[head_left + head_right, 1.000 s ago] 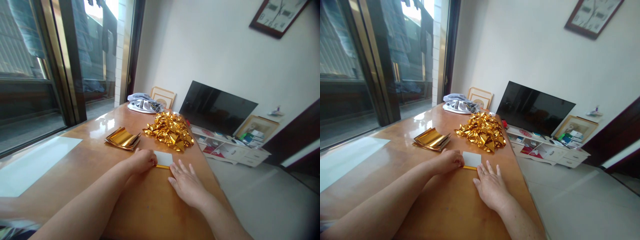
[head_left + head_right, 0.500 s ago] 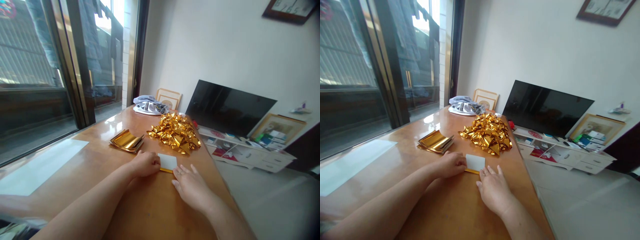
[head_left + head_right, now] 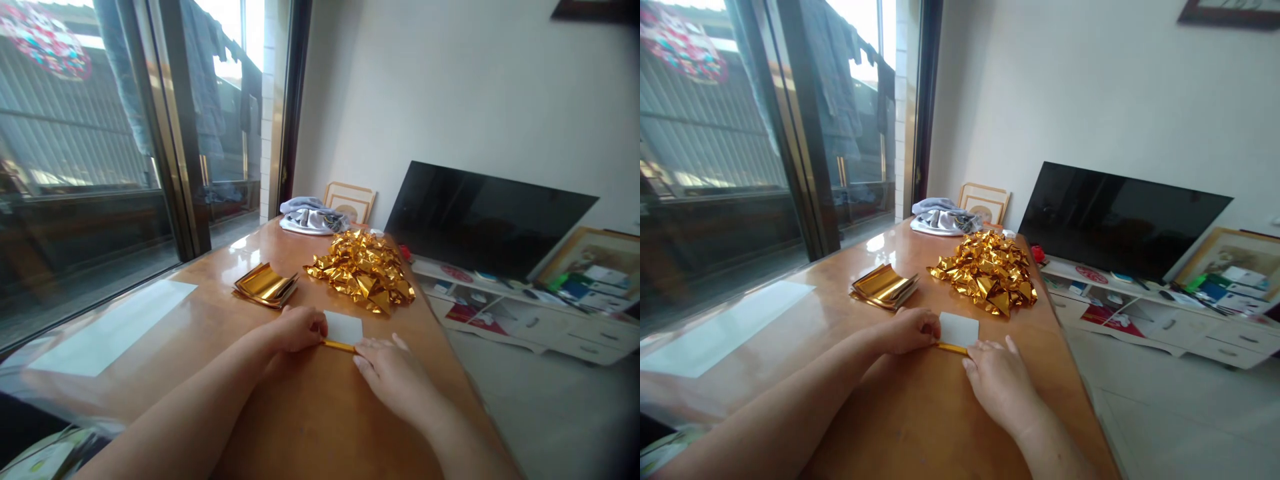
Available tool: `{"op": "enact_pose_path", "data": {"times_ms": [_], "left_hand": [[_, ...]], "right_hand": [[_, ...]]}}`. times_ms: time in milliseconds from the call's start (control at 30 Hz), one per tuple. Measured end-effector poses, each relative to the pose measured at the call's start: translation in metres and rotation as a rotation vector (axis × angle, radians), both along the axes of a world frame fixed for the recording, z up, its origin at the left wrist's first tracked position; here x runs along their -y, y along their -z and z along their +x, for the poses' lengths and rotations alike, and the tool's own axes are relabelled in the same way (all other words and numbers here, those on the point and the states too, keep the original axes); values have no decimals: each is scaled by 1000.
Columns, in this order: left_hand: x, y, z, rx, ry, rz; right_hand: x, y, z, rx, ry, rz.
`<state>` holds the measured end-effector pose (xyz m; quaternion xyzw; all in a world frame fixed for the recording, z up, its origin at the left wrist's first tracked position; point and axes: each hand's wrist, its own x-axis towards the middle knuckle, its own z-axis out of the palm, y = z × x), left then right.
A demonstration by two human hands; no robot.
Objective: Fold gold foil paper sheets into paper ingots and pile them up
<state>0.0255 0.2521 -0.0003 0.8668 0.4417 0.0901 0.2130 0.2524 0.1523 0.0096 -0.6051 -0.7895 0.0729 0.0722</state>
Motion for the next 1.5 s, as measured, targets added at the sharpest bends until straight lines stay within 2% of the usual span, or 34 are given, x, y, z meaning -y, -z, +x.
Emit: {"op": "enact_pose_path", "data": {"times_ms": [100, 200, 333, 400, 633, 933, 1033, 1167, 1333, 1500], "left_hand": [[0, 0, 0, 4, 5, 3], [-1, 0, 0, 5, 5, 5], [-3, 2, 1, -2, 15, 42], [-3, 3, 0, -8, 21, 67], [-3, 5, 0, -5, 41, 131], [-3, 5, 0, 19, 57, 124], [-2, 3, 1, 29, 56, 104], [-1, 1, 1, 62, 84, 84], [-1, 3, 1, 86, 110, 99], [-1, 4, 2, 102, 144, 104]], "right_hand": [[-8, 1, 6, -159, 50, 18], [-19, 9, 15, -321, 152, 102], [-37, 26, 23, -384, 240, 172], [-44, 32, 22, -349, 221, 180], [-52, 40, 10, -215, 178, 45], [-48, 39, 11, -377, 123, 130], [-50, 42, 11, -520, 138, 119], [-49, 39, 8, -898, 183, 79], [-40, 22, 1, -1388, 341, -133], [-41, 25, 4, -1531, 492, -305]]}}
